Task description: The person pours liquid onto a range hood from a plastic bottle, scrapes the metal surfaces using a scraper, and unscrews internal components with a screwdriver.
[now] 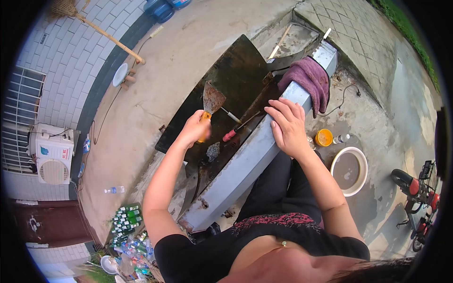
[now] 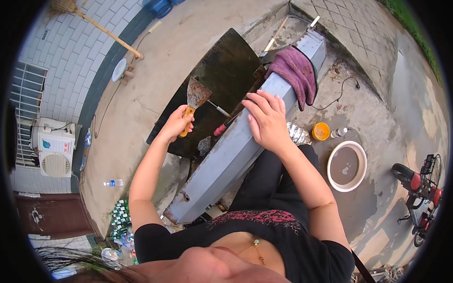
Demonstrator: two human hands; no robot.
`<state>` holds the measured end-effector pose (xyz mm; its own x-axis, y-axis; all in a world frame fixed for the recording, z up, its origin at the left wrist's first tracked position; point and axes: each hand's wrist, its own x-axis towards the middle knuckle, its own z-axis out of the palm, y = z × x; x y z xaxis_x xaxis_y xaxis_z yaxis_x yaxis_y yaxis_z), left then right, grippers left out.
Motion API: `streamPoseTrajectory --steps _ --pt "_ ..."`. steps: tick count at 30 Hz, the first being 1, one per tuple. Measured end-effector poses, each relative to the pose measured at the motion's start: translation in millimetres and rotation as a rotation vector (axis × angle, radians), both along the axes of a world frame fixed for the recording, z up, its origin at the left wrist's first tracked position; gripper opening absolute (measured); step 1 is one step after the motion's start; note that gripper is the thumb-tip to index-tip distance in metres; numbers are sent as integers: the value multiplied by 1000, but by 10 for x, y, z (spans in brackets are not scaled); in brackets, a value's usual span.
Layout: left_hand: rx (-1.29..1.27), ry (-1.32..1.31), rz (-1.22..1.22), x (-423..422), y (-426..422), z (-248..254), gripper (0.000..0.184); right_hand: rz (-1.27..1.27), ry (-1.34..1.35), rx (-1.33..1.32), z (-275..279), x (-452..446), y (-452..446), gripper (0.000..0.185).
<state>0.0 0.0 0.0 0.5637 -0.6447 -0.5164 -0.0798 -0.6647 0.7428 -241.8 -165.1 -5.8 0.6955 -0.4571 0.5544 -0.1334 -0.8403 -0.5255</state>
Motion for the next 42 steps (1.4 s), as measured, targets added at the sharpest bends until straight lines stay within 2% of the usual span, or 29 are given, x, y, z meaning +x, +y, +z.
streamPoseTrajectory --steps 2,4,6,12,13,15,21,30,37,42 --pt "66 17 64 127 -143 -87 23 -27 -21 -88 31 50 44 29" --pt "97 -52 131 132 -241 -312 22 -9 -18 -39 -12 -30 41 29" --pt "61 -104 195 240 -455 -464 25 12 -33 -67 -12 -6 -99 28" --pt "-81 -40 404 249 -417 -650 26 38 -56 -49 -71 3 -162 30" --pt "-103 -167 393 198 -421 -678 22 42 -58 -43 -80 -1 -159 30" --pt "-112 -254 367 141 -426 -655 23 52 -59 -36 -97 -1 -171 30" --pt "-59 -201 449 203 -554 -676 21 50 -84 -39 -105 9 -195 29" --pt "-70 -184 440 270 -817 -697 21 91 -152 -38 -29 125 -239 22" --pt "-162 -160 412 385 -1599 -773 21 64 -189 -39 -18 177 -271 21" --pt "-137 -205 360 221 -1240 -680 24 82 -178 -39 -27 150 -297 21"
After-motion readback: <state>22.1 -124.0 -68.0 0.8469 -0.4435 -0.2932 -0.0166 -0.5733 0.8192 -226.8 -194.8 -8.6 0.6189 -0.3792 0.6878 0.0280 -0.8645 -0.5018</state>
